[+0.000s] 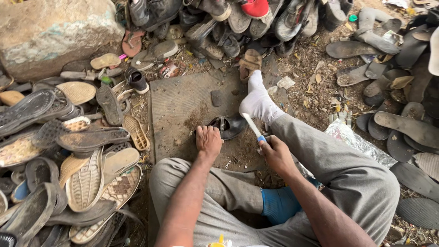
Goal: The person repairs shoes by hand using a knife and a sharpening stone. The person scrapes the soles of various footwear, handles a red sandal, and uses a small blade to trim material from shoe components while seated on the ground.
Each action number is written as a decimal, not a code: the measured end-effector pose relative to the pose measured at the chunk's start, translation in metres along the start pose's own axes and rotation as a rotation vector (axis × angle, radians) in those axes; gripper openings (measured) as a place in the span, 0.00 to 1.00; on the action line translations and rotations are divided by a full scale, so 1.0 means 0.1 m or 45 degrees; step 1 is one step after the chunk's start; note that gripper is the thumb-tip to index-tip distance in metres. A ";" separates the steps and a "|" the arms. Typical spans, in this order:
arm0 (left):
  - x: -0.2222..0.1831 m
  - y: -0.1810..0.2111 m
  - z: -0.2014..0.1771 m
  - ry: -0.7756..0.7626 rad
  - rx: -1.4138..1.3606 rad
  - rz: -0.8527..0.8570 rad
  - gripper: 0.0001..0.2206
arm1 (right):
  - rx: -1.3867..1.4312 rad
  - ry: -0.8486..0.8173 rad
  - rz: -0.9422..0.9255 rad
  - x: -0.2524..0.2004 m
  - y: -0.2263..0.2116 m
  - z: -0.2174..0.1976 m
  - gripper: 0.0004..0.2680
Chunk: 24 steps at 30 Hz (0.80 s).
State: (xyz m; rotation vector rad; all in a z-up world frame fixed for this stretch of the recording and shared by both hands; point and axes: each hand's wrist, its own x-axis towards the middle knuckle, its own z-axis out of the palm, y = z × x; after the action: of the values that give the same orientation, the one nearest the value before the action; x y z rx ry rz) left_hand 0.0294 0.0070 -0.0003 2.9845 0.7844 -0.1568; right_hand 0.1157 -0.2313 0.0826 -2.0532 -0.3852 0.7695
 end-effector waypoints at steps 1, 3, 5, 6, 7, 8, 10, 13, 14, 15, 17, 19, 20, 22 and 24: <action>0.02 0.04 0.03 0.058 -0.038 -0.032 0.21 | 0.002 0.009 0.000 0.03 0.03 -0.01 0.11; 0.07 0.07 0.14 0.111 -0.078 -0.057 0.19 | -0.274 0.080 -0.160 0.10 0.12 0.03 0.11; 0.11 0.01 0.28 0.237 -0.302 -0.024 0.10 | -0.483 0.088 -0.077 0.17 0.22 0.15 0.11; 0.10 0.02 0.36 0.232 -0.304 -0.025 0.10 | -0.693 0.093 -0.002 0.19 0.26 0.23 0.12; 0.08 0.00 0.42 0.276 -0.334 0.084 0.07 | -0.691 0.089 -0.003 0.20 0.30 0.32 0.12; 0.07 -0.01 0.47 0.320 -0.365 0.193 0.05 | -0.727 0.085 -0.073 0.19 0.34 0.41 0.13; 0.11 0.01 0.52 0.358 -0.403 0.204 0.06 | -0.760 0.081 -0.142 0.30 0.38 0.58 0.14; 0.04 0.04 0.56 0.445 -0.484 0.254 0.07 | -0.697 0.157 -0.475 0.50 0.40 0.84 0.13; 0.05 0.04 0.51 0.518 -0.516 0.295 0.07 | -0.797 0.087 -0.411 0.63 0.35 0.92 0.12; 0.04 0.03 0.46 0.511 -0.512 0.294 0.07 | -0.892 0.013 -0.340 0.72 0.33 0.97 0.11; 0.00 0.02 0.37 0.415 -0.592 0.227 0.09 | -0.892 -0.003 -0.339 0.85 0.34 1.01 0.11; -0.02 0.03 0.28 0.376 -0.664 0.210 0.11 | -0.892 -0.020 -0.332 0.78 0.44 0.97 0.13; -0.03 0.02 0.24 0.355 -0.742 0.194 0.12 | -0.866 -0.047 -0.279 0.60 0.54 0.90 0.10; 0.04 0.02 0.16 0.334 -0.746 0.122 0.13 | -0.850 -0.063 -0.244 0.41 0.64 0.79 0.11; 0.01 0.05 0.18 0.287 -0.761 0.051 0.14 | -0.808 0.090 -0.473 0.25 0.75 0.76 0.13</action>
State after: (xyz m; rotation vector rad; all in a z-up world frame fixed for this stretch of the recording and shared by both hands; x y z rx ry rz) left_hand 0.0315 0.0016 -0.0186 2.4643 0.6418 0.3584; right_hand 0.0841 -0.2124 -0.0208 -2.4682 -1.0415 0.3665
